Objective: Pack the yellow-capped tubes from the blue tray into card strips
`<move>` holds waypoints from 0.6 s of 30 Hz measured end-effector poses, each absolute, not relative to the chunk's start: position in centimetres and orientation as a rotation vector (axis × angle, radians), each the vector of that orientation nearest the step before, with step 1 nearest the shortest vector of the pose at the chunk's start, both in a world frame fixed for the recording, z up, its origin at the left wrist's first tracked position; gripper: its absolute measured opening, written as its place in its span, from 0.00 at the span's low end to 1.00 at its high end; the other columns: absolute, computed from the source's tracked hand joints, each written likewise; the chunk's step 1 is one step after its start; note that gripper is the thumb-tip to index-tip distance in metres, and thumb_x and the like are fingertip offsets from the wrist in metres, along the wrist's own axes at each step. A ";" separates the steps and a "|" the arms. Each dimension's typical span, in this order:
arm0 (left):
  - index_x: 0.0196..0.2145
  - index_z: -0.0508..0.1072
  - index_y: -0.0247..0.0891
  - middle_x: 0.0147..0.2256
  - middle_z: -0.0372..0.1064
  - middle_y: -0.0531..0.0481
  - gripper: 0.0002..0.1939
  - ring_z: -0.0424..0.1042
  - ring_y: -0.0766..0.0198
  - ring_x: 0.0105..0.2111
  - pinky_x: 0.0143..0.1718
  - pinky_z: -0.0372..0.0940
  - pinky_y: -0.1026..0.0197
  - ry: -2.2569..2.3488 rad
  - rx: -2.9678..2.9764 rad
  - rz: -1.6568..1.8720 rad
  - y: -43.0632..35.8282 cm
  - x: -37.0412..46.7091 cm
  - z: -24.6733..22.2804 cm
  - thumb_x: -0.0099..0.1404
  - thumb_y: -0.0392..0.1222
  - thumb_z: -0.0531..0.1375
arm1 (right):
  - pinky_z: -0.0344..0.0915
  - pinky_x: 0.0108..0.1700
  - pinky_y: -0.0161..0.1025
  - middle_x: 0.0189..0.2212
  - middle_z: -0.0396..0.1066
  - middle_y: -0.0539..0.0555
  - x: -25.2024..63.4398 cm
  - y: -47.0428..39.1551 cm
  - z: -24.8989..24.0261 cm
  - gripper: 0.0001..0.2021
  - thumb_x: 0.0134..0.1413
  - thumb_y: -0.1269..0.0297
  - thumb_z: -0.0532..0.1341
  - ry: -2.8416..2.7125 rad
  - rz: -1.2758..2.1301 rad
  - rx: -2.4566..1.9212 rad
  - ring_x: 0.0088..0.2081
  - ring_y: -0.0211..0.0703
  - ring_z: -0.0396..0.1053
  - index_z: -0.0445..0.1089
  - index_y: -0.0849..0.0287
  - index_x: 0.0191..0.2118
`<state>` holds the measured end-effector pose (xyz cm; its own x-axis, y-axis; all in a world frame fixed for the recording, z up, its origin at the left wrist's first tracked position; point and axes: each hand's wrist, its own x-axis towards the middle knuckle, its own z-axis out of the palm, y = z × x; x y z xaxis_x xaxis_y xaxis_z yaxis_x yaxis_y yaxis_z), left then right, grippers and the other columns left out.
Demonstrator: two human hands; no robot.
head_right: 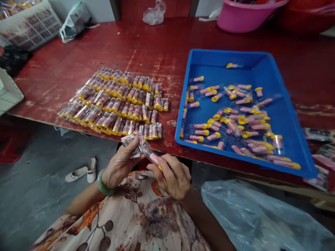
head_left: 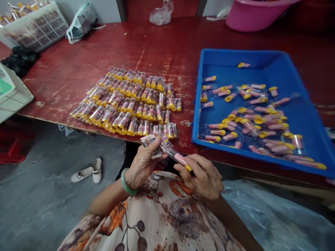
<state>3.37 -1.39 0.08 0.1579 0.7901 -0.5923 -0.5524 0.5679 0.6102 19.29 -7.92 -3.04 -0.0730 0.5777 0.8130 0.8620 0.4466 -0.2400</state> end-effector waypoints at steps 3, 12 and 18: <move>0.36 0.77 0.35 0.33 0.76 0.52 0.18 0.74 0.67 0.29 0.28 0.73 0.67 1.017 0.266 0.996 -1.3 3.2 -0.3 0.50 0.44 0.75 | 0.70 0.41 0.33 0.36 0.76 0.53 19.3 -7.9 -3.2 0.17 0.56 0.66 0.69 -1.785 -0.382 -1.225 0.37 0.39 0.76 0.68 0.59 0.49; 0.36 0.77 0.33 0.33 0.76 0.49 0.22 0.74 0.66 0.27 0.27 0.73 0.64 1.039 0.353 1.046 -1.6 3.6 -0.1 0.48 0.49 0.75 | 0.70 0.44 0.35 0.37 0.77 0.53 19.3 -7.9 -2.7 0.19 0.50 0.68 0.73 -1.927 -0.568 -1.190 0.38 0.41 0.76 0.70 0.59 0.48; 0.34 0.78 0.31 0.31 0.75 0.47 0.29 0.73 0.65 0.27 0.29 0.71 0.63 0.928 0.342 1.113 -2.5 3.3 -0.2 0.37 0.51 0.78 | 0.67 0.26 0.40 0.27 0.75 0.54 18.7 -6.9 -3.4 0.10 0.56 0.55 0.67 -1.819 -0.188 -1.275 0.24 0.43 0.73 0.73 0.56 0.33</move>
